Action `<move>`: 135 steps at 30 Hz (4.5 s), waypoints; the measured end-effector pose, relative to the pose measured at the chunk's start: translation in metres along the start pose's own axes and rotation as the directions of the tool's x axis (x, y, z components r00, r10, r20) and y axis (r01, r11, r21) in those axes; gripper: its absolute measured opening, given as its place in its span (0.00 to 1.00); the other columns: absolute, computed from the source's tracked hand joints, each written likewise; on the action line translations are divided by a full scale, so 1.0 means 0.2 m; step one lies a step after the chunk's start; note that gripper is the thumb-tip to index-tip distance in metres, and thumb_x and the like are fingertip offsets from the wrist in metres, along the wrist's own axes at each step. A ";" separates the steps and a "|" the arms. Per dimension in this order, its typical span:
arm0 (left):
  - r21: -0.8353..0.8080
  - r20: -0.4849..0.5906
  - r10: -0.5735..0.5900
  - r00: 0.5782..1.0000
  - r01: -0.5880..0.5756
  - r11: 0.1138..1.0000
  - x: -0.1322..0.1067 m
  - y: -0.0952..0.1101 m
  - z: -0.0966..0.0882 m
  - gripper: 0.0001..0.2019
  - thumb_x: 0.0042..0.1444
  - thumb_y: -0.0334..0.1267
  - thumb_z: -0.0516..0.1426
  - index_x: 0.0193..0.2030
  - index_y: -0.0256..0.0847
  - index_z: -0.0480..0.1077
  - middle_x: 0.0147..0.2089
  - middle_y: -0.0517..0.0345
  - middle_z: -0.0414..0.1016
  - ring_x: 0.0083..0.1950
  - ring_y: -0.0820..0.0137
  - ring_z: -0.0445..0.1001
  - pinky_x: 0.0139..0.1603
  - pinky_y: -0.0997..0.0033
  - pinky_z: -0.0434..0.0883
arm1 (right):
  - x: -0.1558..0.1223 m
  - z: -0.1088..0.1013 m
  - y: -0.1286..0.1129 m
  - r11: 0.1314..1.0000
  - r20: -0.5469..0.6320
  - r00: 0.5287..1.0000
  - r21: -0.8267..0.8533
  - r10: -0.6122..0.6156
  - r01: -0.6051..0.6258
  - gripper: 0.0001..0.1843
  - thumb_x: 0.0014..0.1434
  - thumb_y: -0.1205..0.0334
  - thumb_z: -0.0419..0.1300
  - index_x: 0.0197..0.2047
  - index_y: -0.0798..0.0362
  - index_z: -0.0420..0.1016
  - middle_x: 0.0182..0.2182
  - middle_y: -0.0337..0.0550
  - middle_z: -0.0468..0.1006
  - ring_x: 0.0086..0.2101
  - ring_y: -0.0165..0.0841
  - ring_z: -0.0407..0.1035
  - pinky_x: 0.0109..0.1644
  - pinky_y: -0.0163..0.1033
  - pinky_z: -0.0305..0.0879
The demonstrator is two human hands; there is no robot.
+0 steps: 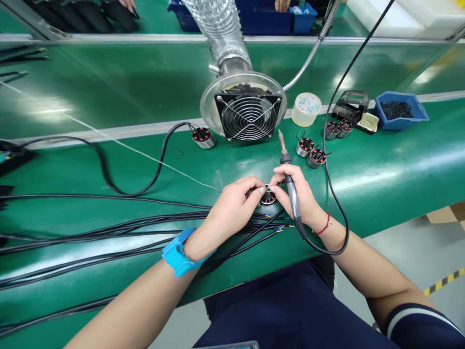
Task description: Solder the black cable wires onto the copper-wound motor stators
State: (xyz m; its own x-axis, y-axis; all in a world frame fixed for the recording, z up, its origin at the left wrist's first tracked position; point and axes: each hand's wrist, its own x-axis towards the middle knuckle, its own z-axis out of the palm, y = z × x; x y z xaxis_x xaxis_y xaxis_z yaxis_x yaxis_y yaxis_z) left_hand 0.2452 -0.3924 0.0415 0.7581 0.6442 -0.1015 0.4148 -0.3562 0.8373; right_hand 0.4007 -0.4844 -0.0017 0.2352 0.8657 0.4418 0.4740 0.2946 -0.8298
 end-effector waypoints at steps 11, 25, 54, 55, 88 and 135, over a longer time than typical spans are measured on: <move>-0.251 -0.001 -0.078 0.997 0.076 0.965 0.07 -0.02 0.01 0.07 0.52 0.40 0.58 0.28 0.39 0.71 0.26 0.63 0.70 0.28 0.74 0.65 0.32 0.72 0.63 | 0.02 -0.01 -0.01 0.956 0.089 0.980 0.223 0.177 -0.193 0.22 0.62 0.65 0.58 0.57 0.47 0.59 0.36 0.35 0.75 0.36 0.29 0.73 0.45 0.39 0.71; -0.045 -0.066 0.064 0.996 -0.067 0.997 0.04 -0.02 0.02 0.08 0.57 0.36 0.55 0.28 0.40 0.71 0.31 0.60 0.70 0.33 0.73 0.67 0.33 0.73 0.65 | -0.09 -0.13 -0.16 0.980 -0.161 0.982 -0.151 0.103 -0.128 0.17 0.70 0.54 0.56 0.61 0.43 0.68 0.42 0.42 0.78 0.37 0.35 0.76 0.46 0.46 0.75; 0.172 -0.254 0.254 0.933 -0.215 0.961 0.00 -0.03 0.06 0.07 0.58 0.29 0.56 0.29 0.41 0.70 0.29 0.62 0.70 0.31 0.74 0.67 0.32 0.72 0.64 | -0.21 -0.09 -0.13 0.984 -0.315 0.933 -0.088 -0.173 0.153 0.05 0.61 0.63 0.62 0.42 0.50 0.73 0.28 0.35 0.75 0.24 0.28 0.72 0.27 0.35 0.69; 0.174 -0.256 0.260 0.931 -0.220 0.960 0.00 -0.03 0.06 0.07 0.58 0.29 0.57 0.29 0.41 0.70 0.28 0.62 0.70 0.31 0.74 0.67 0.32 0.72 0.64 | -0.21 -0.09 -0.13 0.985 -0.310 0.935 -0.085 -0.170 0.151 0.05 0.61 0.64 0.62 0.41 0.50 0.73 0.28 0.35 0.75 0.24 0.27 0.71 0.27 0.35 0.69; 0.213 -0.249 0.245 0.937 -0.194 0.958 0.01 -0.03 0.06 0.07 0.60 0.31 0.56 0.31 0.41 0.70 0.30 0.62 0.70 0.31 0.73 0.67 0.33 0.70 0.64 | 0.04 -0.16 -0.12 0.986 0.145 0.975 -0.047 0.167 -0.162 0.15 0.68 0.65 0.54 0.57 0.50 0.68 0.50 0.43 0.78 0.51 0.36 0.77 0.56 0.42 0.73; 0.290 -0.154 0.240 0.958 -0.189 0.938 -0.02 0.02 0.03 0.09 0.61 0.33 0.55 0.29 0.42 0.71 0.30 0.58 0.72 0.33 0.69 0.71 0.37 0.68 0.69 | -0.13 -0.13 -0.13 0.986 -0.340 0.929 -0.123 -0.148 0.112 0.06 0.66 0.57 0.59 0.39 0.48 0.74 0.27 0.35 0.75 0.21 0.26 0.65 0.21 0.34 0.63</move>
State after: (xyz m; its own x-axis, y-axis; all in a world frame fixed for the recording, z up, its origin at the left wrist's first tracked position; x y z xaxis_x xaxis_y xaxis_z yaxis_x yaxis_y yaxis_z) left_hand 0.2470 -0.4002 0.0409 0.7488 0.6360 0.1866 0.3923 -0.6522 0.6487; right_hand 0.4045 -0.5250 0.0165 0.4371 0.6228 0.6489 0.5979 0.3378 -0.7269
